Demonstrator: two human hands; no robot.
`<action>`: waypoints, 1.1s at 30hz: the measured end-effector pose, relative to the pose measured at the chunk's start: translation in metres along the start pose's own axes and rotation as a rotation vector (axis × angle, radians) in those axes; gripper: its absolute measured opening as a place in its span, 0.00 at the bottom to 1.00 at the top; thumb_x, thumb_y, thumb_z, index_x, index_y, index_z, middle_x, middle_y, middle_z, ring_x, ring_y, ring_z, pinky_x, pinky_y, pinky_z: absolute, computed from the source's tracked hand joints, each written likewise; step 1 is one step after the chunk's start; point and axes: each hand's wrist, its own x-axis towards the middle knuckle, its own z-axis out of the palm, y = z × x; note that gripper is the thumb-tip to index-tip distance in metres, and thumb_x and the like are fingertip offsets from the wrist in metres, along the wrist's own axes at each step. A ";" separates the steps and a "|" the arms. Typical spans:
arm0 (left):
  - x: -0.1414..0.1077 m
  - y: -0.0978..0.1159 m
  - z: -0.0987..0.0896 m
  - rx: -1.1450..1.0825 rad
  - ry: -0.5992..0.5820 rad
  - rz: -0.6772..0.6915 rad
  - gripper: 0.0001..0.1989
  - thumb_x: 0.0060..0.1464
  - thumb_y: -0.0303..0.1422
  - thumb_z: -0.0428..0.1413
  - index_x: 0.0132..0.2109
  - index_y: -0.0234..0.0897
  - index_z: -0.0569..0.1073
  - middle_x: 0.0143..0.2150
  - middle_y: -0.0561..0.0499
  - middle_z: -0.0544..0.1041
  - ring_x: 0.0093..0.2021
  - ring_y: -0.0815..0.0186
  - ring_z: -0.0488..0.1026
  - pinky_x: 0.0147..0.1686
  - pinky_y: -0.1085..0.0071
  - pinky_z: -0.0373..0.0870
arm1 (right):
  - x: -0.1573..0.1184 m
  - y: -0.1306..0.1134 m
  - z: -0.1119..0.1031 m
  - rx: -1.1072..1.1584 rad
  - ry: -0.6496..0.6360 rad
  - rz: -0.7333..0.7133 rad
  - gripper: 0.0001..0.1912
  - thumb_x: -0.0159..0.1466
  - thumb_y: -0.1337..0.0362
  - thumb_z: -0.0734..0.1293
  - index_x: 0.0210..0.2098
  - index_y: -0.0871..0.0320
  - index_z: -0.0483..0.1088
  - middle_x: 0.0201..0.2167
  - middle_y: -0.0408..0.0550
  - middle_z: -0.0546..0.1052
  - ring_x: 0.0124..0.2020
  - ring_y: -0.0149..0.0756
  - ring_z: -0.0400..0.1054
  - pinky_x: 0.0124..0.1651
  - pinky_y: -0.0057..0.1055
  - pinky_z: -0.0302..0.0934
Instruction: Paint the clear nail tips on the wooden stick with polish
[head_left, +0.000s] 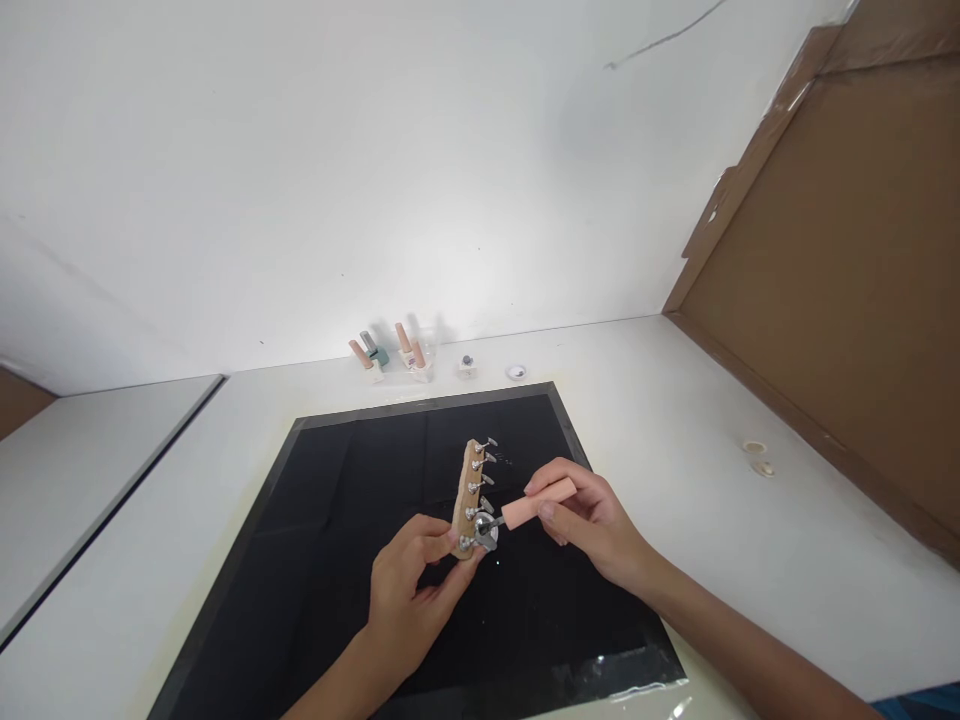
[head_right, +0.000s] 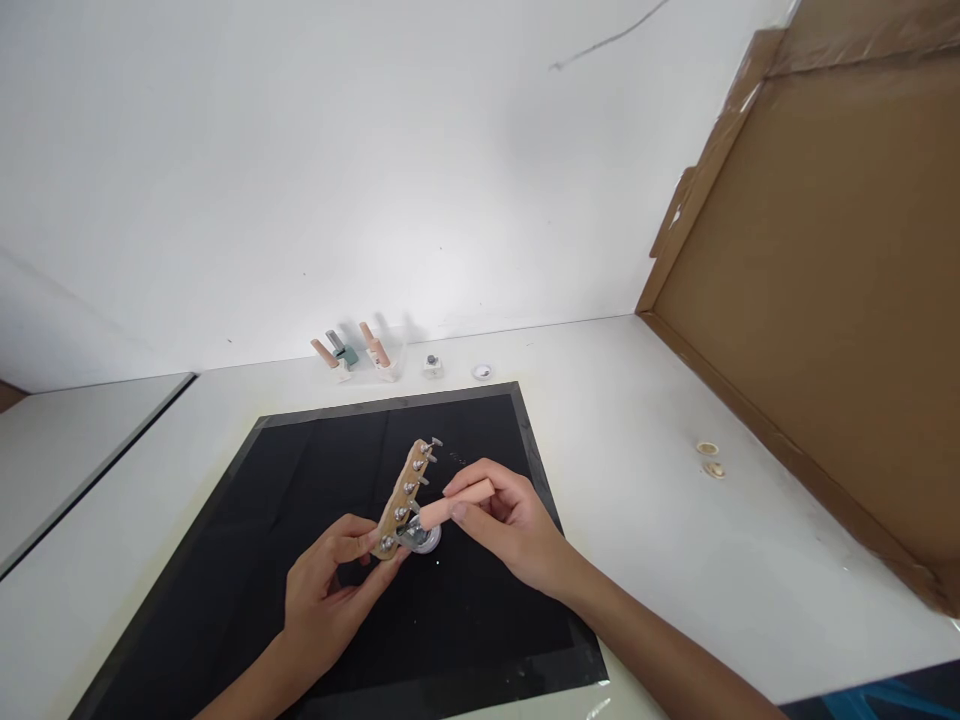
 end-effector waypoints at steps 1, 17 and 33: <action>0.000 0.000 0.000 -0.001 0.001 0.003 0.10 0.46 0.22 0.62 0.34 0.35 0.69 0.27 0.54 0.73 0.22 0.73 0.68 0.19 0.77 0.65 | 0.000 -0.001 0.000 -0.016 -0.001 0.006 0.06 0.62 0.59 0.66 0.36 0.55 0.69 0.22 0.38 0.63 0.21 0.25 0.52 0.23 0.25 0.48; 0.000 0.000 -0.001 0.015 0.013 0.026 0.10 0.45 0.23 0.62 0.34 0.36 0.69 0.27 0.53 0.74 0.24 0.72 0.70 0.21 0.78 0.69 | -0.002 -0.001 -0.003 -0.135 0.004 0.049 0.06 0.61 0.62 0.65 0.30 0.57 0.66 0.20 0.39 0.66 0.20 0.27 0.53 0.23 0.25 0.46; 0.004 0.002 -0.001 0.013 0.008 0.026 0.09 0.46 0.23 0.61 0.34 0.36 0.69 0.26 0.54 0.74 0.23 0.72 0.71 0.20 0.78 0.68 | -0.001 -0.004 -0.001 -0.100 0.008 -0.011 0.07 0.62 0.59 0.65 0.34 0.55 0.68 0.24 0.40 0.65 0.22 0.27 0.53 0.24 0.26 0.48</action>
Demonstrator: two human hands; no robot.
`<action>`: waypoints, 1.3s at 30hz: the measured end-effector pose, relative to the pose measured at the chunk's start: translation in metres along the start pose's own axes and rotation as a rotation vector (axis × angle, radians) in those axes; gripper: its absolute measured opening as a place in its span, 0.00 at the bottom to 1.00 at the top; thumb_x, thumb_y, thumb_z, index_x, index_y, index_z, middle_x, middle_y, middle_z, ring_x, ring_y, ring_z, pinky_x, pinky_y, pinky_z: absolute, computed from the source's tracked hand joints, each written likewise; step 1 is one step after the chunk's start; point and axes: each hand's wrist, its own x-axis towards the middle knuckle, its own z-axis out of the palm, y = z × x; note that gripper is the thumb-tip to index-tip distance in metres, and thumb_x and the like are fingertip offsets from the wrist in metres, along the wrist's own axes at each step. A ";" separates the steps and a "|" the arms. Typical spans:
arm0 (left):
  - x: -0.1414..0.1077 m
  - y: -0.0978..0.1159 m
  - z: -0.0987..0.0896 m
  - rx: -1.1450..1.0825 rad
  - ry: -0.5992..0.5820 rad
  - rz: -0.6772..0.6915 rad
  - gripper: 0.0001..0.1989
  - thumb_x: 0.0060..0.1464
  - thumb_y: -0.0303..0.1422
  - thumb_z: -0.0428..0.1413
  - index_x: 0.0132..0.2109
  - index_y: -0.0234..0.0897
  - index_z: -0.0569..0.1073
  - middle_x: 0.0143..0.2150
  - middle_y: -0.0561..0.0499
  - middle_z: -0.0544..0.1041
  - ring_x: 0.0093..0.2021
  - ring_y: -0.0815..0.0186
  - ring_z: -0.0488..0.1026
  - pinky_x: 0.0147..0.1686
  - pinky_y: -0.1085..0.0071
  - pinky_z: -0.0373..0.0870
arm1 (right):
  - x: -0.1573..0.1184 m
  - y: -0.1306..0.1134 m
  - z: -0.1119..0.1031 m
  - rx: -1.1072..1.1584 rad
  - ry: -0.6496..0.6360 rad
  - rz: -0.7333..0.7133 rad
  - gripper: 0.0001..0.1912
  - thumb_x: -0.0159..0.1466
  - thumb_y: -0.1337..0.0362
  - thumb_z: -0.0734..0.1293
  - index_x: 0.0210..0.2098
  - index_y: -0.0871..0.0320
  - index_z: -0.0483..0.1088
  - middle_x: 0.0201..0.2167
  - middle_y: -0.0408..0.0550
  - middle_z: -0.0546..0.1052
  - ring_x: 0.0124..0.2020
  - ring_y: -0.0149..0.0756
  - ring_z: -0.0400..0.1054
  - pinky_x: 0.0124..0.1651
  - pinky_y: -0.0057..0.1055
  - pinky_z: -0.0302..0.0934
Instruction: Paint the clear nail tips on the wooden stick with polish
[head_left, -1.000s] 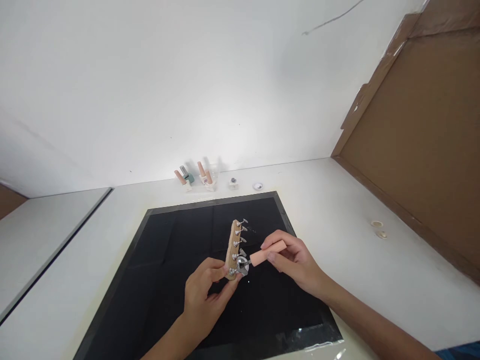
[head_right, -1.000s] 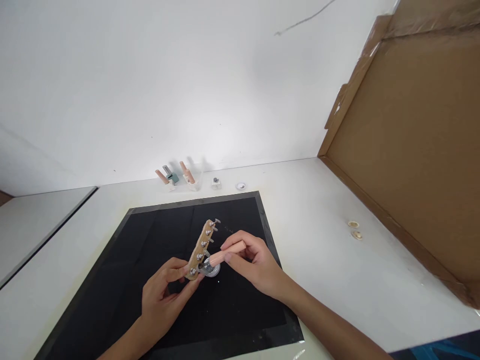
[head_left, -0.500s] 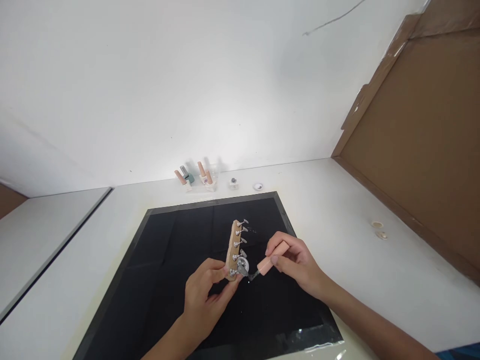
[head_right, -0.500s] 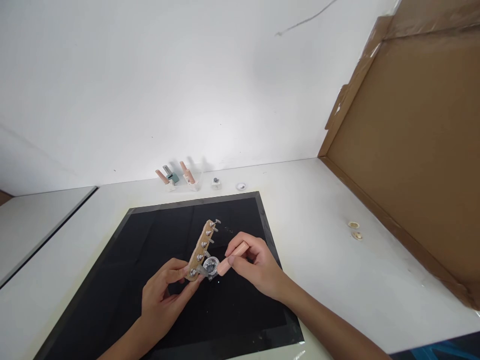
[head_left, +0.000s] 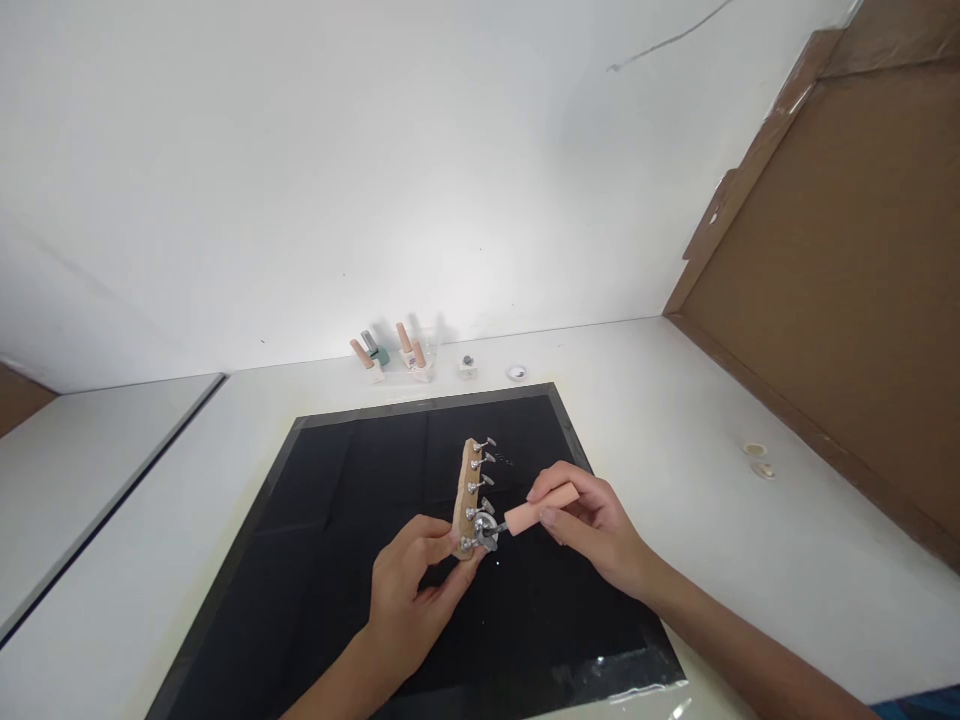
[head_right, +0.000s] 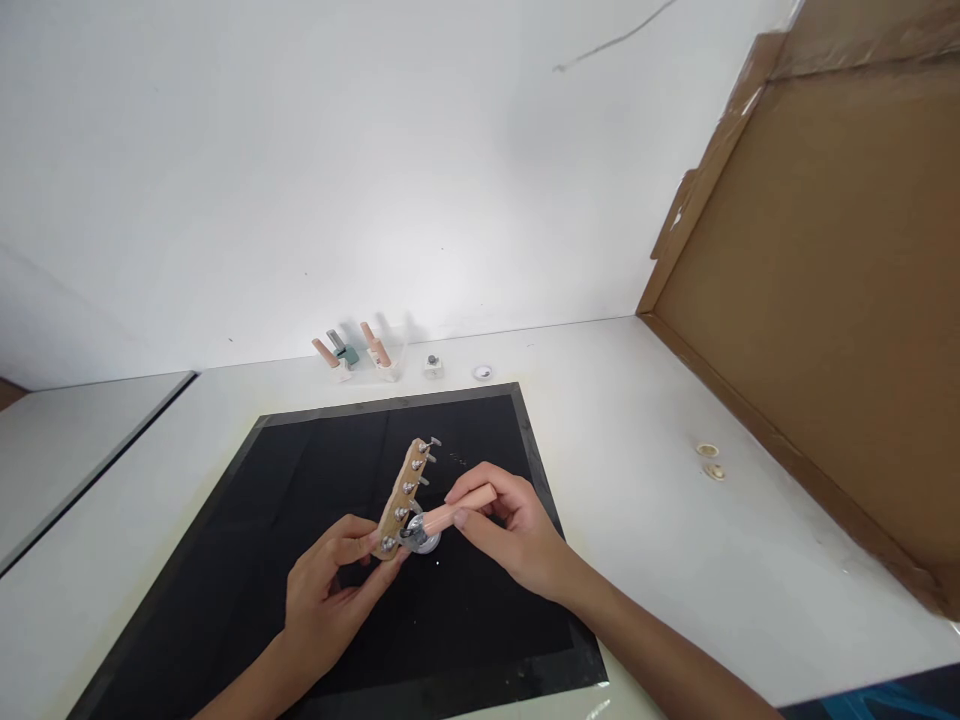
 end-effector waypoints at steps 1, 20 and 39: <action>0.000 0.000 0.000 -0.004 0.000 0.001 0.09 0.46 0.23 0.61 0.34 0.36 0.69 0.26 0.54 0.74 0.23 0.72 0.71 0.20 0.78 0.68 | 0.000 0.000 0.000 0.006 -0.002 0.005 0.07 0.62 0.59 0.66 0.33 0.55 0.68 0.24 0.40 0.64 0.21 0.27 0.53 0.24 0.26 0.48; 0.000 0.000 0.000 -0.002 0.009 0.013 0.10 0.47 0.23 0.61 0.35 0.37 0.69 0.26 0.54 0.74 0.23 0.72 0.71 0.20 0.77 0.69 | 0.001 0.007 0.000 0.098 0.058 0.021 0.09 0.61 0.57 0.67 0.35 0.56 0.70 0.20 0.38 0.61 0.19 0.26 0.51 0.21 0.26 0.47; 0.000 -0.001 0.000 -0.004 0.001 0.010 0.10 0.46 0.23 0.61 0.35 0.37 0.69 0.26 0.54 0.74 0.23 0.71 0.71 0.20 0.77 0.68 | 0.002 0.008 -0.001 0.128 0.047 0.062 0.09 0.60 0.58 0.67 0.32 0.57 0.70 0.19 0.38 0.62 0.18 0.26 0.52 0.21 0.26 0.47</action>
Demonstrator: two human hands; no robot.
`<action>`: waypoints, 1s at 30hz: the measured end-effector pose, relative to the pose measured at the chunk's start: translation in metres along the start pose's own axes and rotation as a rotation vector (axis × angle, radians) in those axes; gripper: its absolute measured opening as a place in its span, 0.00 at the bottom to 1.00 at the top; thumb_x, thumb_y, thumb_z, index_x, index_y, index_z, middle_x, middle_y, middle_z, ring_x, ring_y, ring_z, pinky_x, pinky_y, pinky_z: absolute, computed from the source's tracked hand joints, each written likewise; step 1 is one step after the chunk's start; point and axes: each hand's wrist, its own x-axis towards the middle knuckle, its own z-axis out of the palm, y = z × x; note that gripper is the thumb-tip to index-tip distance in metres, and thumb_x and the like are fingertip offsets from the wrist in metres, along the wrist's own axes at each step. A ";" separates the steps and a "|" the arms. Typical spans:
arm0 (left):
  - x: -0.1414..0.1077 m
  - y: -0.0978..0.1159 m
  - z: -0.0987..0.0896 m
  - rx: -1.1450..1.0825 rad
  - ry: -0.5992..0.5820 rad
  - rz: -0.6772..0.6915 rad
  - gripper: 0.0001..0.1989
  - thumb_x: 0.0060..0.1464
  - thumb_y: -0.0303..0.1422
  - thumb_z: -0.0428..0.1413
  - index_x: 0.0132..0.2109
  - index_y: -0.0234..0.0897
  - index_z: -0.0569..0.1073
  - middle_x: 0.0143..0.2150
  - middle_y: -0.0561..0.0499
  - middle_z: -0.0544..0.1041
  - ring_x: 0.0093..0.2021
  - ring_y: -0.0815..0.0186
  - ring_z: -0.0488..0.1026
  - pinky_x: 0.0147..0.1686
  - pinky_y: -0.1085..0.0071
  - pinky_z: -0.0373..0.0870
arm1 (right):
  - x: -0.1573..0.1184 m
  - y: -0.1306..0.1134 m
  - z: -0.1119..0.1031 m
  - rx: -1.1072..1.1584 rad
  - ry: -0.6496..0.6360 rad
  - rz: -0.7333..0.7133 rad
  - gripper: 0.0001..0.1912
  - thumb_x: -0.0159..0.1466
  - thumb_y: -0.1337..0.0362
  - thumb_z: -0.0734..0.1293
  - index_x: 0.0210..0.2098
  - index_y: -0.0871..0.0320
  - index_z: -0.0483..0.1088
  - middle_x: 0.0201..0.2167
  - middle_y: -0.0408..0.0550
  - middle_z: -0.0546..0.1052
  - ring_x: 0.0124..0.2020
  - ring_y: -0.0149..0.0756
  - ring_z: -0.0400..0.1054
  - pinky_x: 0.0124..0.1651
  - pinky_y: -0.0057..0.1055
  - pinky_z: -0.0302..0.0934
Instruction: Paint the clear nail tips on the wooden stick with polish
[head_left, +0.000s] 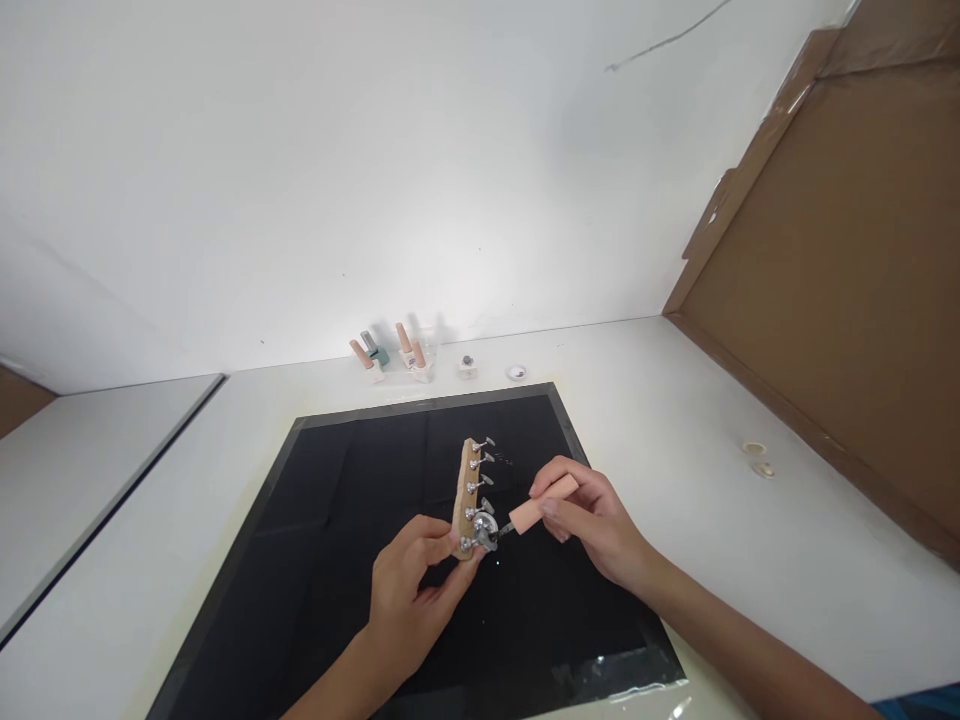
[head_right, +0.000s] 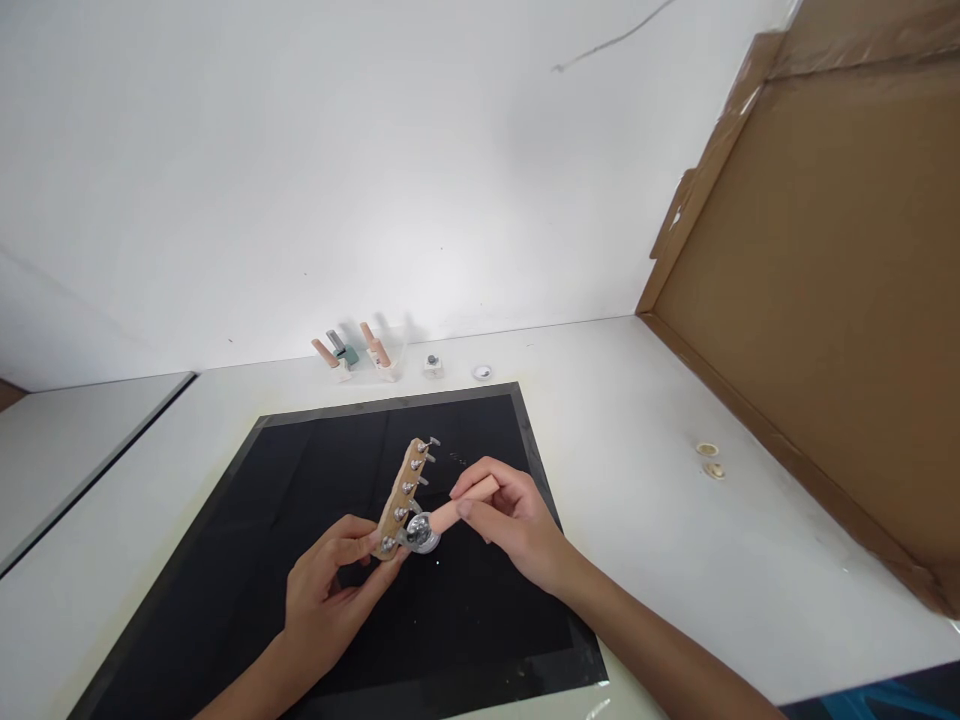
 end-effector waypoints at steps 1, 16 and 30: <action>0.000 -0.001 0.000 -0.001 -0.001 0.000 0.10 0.46 0.23 0.61 0.35 0.37 0.69 0.26 0.54 0.74 0.23 0.71 0.71 0.20 0.77 0.68 | 0.000 0.000 0.000 -0.014 -0.004 0.005 0.09 0.60 0.58 0.67 0.31 0.57 0.69 0.20 0.38 0.62 0.18 0.26 0.53 0.21 0.26 0.47; -0.004 -0.002 -0.001 -0.009 0.004 0.006 0.11 0.46 0.22 0.61 0.35 0.36 0.69 0.27 0.54 0.73 0.23 0.71 0.70 0.20 0.77 0.68 | 0.002 -0.003 0.003 0.141 0.008 -0.004 0.08 0.60 0.59 0.68 0.31 0.58 0.70 0.17 0.36 0.60 0.17 0.24 0.51 0.21 0.25 0.46; -0.003 -0.002 0.000 -0.010 -0.011 0.010 0.10 0.46 0.21 0.61 0.34 0.34 0.69 0.27 0.53 0.73 0.24 0.72 0.70 0.21 0.77 0.68 | -0.001 0.001 -0.001 0.033 -0.034 0.021 0.07 0.61 0.60 0.67 0.30 0.57 0.69 0.20 0.37 0.62 0.19 0.24 0.52 0.21 0.24 0.46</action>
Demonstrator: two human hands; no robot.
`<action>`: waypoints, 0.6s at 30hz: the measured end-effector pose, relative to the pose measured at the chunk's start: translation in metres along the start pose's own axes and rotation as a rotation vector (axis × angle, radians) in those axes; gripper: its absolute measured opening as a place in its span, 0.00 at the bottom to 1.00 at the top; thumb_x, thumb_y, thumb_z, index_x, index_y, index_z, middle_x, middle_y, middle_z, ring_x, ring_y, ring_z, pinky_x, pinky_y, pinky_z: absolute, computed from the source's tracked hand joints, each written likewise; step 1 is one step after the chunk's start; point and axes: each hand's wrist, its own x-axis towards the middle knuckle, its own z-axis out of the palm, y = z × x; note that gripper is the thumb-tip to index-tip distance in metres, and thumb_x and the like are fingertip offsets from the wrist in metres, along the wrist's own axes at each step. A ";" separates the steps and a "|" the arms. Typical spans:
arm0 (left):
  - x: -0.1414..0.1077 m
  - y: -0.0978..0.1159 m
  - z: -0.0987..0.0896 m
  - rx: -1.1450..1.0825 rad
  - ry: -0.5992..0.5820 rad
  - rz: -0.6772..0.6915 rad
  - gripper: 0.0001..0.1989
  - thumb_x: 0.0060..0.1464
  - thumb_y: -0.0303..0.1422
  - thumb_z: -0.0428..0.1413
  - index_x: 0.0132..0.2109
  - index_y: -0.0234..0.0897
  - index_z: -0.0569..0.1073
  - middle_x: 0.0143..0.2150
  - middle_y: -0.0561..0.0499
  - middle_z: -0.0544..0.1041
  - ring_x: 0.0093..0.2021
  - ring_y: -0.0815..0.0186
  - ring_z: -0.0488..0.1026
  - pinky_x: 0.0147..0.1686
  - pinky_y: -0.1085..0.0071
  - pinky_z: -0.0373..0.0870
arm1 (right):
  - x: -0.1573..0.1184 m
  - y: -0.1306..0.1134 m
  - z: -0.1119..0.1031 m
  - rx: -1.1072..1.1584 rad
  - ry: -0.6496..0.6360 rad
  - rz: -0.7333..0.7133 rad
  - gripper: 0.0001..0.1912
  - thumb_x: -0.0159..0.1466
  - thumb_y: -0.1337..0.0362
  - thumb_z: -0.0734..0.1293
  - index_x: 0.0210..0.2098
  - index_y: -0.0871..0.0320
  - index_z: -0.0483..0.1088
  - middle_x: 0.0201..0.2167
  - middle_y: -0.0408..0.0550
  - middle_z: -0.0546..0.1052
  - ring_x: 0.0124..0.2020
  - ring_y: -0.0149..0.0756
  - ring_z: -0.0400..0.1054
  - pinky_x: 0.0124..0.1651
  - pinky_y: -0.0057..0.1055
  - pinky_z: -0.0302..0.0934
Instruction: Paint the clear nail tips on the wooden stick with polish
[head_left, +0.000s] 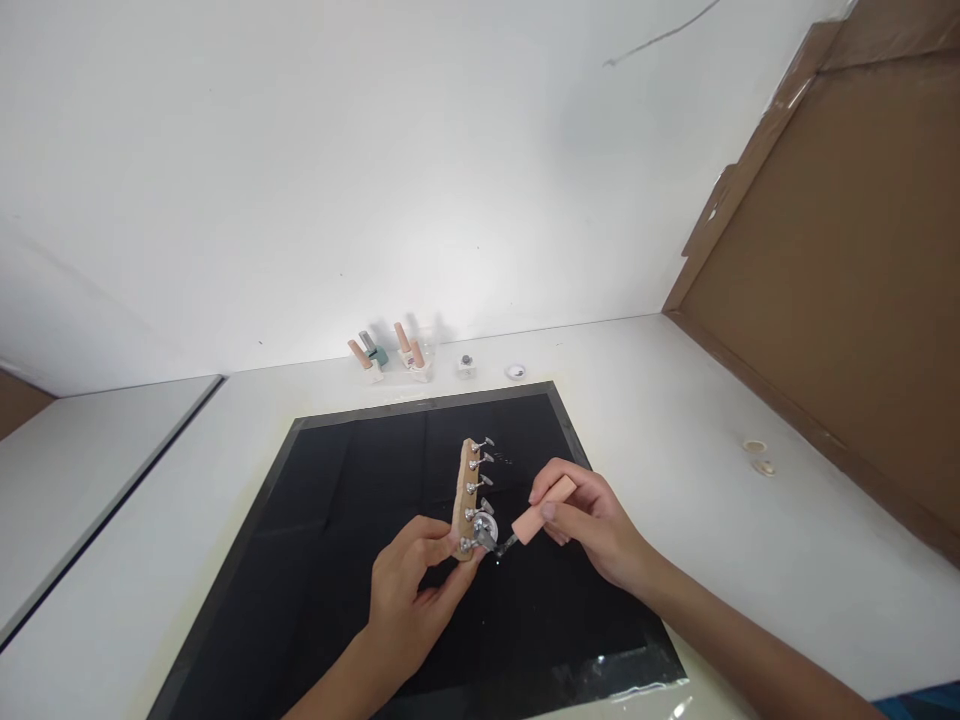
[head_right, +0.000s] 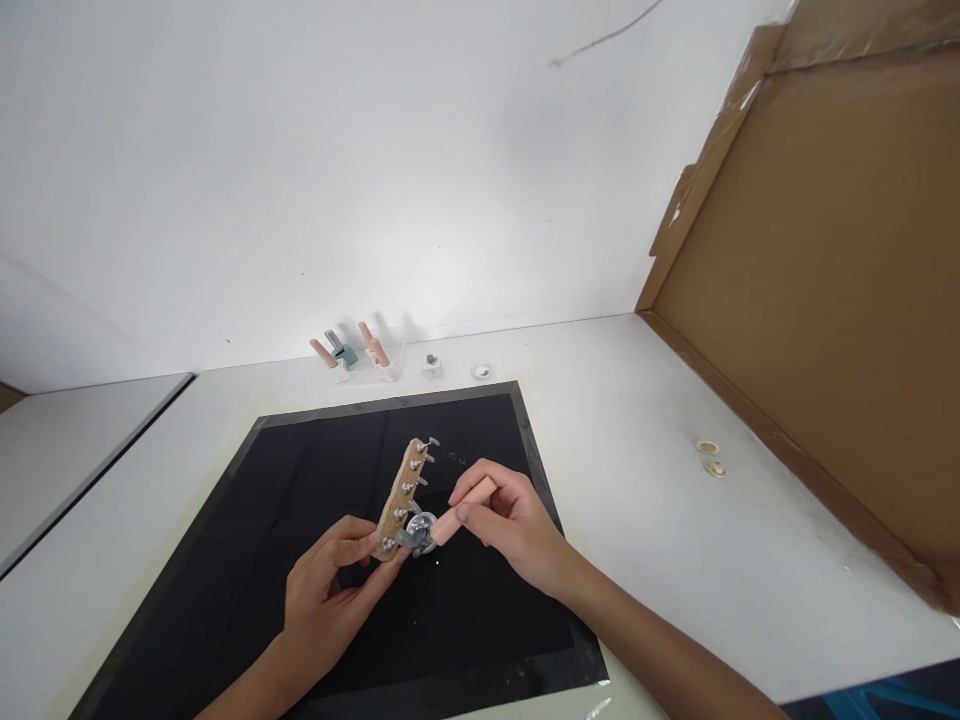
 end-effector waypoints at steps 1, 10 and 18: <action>0.000 0.000 0.000 0.002 0.000 -0.002 0.10 0.46 0.21 0.61 0.34 0.34 0.69 0.27 0.53 0.73 0.24 0.72 0.70 0.21 0.77 0.68 | 0.000 0.000 0.000 0.002 0.005 -0.005 0.07 0.60 0.61 0.67 0.30 0.57 0.69 0.19 0.37 0.62 0.18 0.24 0.52 0.21 0.24 0.46; 0.000 0.000 0.000 0.000 0.006 0.006 0.10 0.46 0.21 0.61 0.34 0.34 0.68 0.27 0.53 0.73 0.25 0.72 0.71 0.22 0.78 0.68 | 0.000 -0.002 0.002 0.080 0.034 -0.060 0.06 0.61 0.61 0.67 0.32 0.56 0.70 0.18 0.36 0.61 0.18 0.23 0.52 0.21 0.24 0.47; 0.000 0.001 0.000 0.008 0.001 -0.010 0.10 0.46 0.22 0.61 0.33 0.35 0.68 0.27 0.54 0.73 0.23 0.73 0.70 0.21 0.78 0.67 | 0.001 -0.002 0.004 0.048 0.016 -0.044 0.07 0.61 0.59 0.67 0.34 0.55 0.71 0.18 0.36 0.61 0.18 0.23 0.52 0.20 0.23 0.47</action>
